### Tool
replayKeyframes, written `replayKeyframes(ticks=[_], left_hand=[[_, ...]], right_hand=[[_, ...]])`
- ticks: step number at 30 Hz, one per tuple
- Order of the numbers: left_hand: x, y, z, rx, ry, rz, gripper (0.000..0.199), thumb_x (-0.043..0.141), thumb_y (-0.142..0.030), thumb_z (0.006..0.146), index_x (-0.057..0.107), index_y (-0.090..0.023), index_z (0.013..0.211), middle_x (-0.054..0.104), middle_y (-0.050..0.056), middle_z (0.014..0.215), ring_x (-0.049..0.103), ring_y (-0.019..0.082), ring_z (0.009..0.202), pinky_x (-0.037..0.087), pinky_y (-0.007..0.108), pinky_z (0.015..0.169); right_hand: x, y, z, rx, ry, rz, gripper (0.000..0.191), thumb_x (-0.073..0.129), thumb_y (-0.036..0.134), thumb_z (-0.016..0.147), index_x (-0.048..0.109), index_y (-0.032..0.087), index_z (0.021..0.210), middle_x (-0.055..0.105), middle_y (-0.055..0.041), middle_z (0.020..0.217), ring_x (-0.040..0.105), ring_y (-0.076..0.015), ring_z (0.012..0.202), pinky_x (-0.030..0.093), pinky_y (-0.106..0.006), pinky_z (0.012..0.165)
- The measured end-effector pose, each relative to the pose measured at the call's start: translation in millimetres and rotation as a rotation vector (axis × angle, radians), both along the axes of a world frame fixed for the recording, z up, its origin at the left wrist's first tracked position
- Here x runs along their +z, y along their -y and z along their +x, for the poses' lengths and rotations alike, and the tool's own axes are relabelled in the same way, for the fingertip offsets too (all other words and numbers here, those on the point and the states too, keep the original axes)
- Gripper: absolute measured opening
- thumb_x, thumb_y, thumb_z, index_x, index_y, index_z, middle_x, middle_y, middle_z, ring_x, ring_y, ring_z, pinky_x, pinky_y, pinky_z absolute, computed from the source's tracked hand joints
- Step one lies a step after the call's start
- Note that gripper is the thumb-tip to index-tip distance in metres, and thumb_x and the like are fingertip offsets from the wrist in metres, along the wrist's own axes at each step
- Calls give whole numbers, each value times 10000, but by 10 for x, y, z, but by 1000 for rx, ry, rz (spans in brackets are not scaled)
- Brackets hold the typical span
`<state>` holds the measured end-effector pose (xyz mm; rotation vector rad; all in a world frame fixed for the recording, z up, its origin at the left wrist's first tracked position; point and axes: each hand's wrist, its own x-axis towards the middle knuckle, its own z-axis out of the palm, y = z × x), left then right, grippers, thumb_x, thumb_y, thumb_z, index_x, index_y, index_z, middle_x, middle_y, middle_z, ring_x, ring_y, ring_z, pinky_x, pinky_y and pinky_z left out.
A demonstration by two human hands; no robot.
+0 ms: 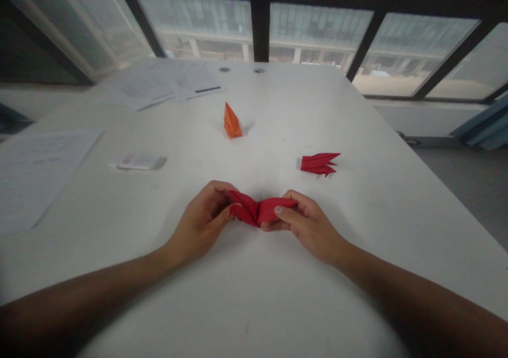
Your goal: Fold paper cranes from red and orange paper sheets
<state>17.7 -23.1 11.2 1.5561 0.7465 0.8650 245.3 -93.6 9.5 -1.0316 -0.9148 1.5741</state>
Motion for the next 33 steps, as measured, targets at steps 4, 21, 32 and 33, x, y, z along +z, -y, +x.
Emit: replayKeyframes(ticks=[4,21,32,33], left_hand=[[45,7,26,8,23,-26,274,703,-273,931,521,-199,1122,680,30,946,656,147,833,545,316,790],[151,145,58,43,-249,507,359,866,-328,769,560,-201,907,596,-13,847,556,122,712,490,273,649],[129,34,-17,-151,-193,633,50,667,-158,939,649,-197,965,654,51,951,616,169,917,530,300,823],[132,31,-25,-142,-190,627,56,662,-147,936,635,-192,956,642,58,977,613,168,931,529,299,828]], right_hand=[[-20,-9,19,26,9,-3,228,739,372,923,590,204,885,781,-48,921,757,-195,871,598,-442,917],[109,124,-68,146,583,149,210,683,407,944,661,208,879,634,11,800,550,-153,728,419,-266,641],[80,161,-76,80,635,216,218,614,406,990,687,205,948,705,-31,872,632,-187,786,488,-325,709],[69,152,-69,54,586,187,211,625,400,985,682,201,945,712,-32,866,648,-190,794,501,-328,719]])
